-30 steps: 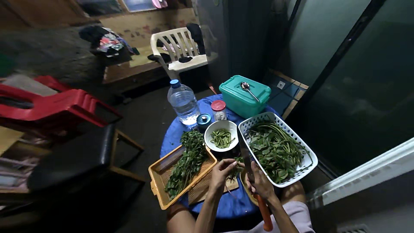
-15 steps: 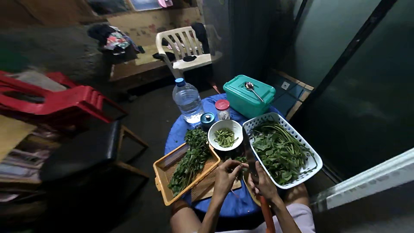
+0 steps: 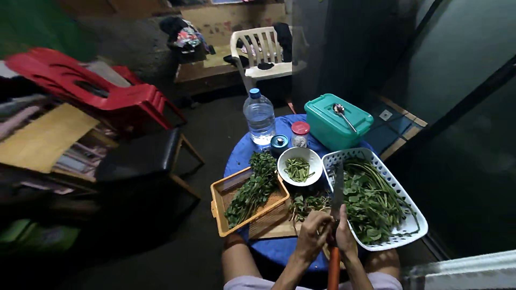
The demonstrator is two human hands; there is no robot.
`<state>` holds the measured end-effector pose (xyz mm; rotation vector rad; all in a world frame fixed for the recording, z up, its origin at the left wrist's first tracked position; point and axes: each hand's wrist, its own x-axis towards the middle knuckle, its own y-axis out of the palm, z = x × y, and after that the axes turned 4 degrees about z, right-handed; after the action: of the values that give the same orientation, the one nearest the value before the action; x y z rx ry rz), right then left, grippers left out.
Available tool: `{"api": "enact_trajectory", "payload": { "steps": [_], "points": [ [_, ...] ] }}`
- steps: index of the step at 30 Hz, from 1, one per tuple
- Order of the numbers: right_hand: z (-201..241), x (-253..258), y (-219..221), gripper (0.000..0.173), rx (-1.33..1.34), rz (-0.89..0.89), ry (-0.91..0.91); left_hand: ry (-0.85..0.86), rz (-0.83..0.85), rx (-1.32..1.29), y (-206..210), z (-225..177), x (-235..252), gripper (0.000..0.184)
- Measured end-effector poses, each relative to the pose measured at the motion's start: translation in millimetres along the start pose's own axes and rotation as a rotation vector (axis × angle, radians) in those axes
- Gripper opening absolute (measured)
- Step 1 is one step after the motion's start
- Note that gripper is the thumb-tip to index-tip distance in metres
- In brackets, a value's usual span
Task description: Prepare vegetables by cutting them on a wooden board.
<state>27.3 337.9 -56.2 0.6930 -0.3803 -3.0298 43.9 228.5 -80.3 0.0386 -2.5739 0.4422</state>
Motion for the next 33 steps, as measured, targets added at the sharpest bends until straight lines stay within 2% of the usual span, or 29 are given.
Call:
{"api": "enact_trajectory", "payload": {
  "steps": [2,4,5,8,9,11,14,19,22,24,27,33],
  "points": [
    [1.2,10.0,-6.4,0.071,0.013,-0.025,0.011,0.028,-0.012,-0.004,-1.3,2.1,1.8,0.011],
    [8.8,16.3,-17.2,0.068,0.011,-0.038,-0.013,-0.058,-0.048,0.056,-8.2,10.3,9.3,0.013],
    [12.6,19.1,-23.9,0.067,-0.017,-0.061,-0.042,-0.146,-0.034,0.124,-14.6,18.6,12.9,0.018],
    [20.6,25.7,-47.9,0.066,-0.191,-0.182,-0.168,-0.528,0.157,0.248,-43.9,44.8,20.7,0.049],
    [23.7,27.6,-56.2,0.065,-0.254,-0.223,-0.198,-0.606,0.178,0.264,-55.0,52.8,21.7,0.050],
    [30.0,29.7,-70.2,0.062,-0.360,-0.276,-0.205,-0.680,0.124,0.289,-79.5,67.7,19.3,0.039],
    [33.0,29.3,-86.3,0.061,-0.440,-0.284,-0.116,-0.796,0.000,0.389,-126.0,88.6,7.6,0.031],
    [17.2,23.7,-96.1,0.061,-0.326,-0.269,-0.051,-0.976,-0.206,0.482,-210.4,119.4,-6.3,0.027],
    [8.0,16.2,-97.8,0.069,-0.271,-0.219,-0.014,-1.150,-0.114,0.537,-242.1,130.4,-3.9,0.027],
    [2.3,14.8,-99.1,0.071,-0.248,-0.185,-0.006,-1.242,-0.014,0.594,-246.3,135.0,-1.5,0.035],
    [-2.4,10.7,-99.4,0.069,-0.209,-0.150,-0.025,-1.293,0.034,0.686,-240.5,135.9,1.8,0.044],
    [-1.3,3.1,-105.1,0.071,-0.176,-0.150,-0.069,-1.201,-0.008,0.570,-253.1,135.5,-7.5,0.034]
  ]
}}
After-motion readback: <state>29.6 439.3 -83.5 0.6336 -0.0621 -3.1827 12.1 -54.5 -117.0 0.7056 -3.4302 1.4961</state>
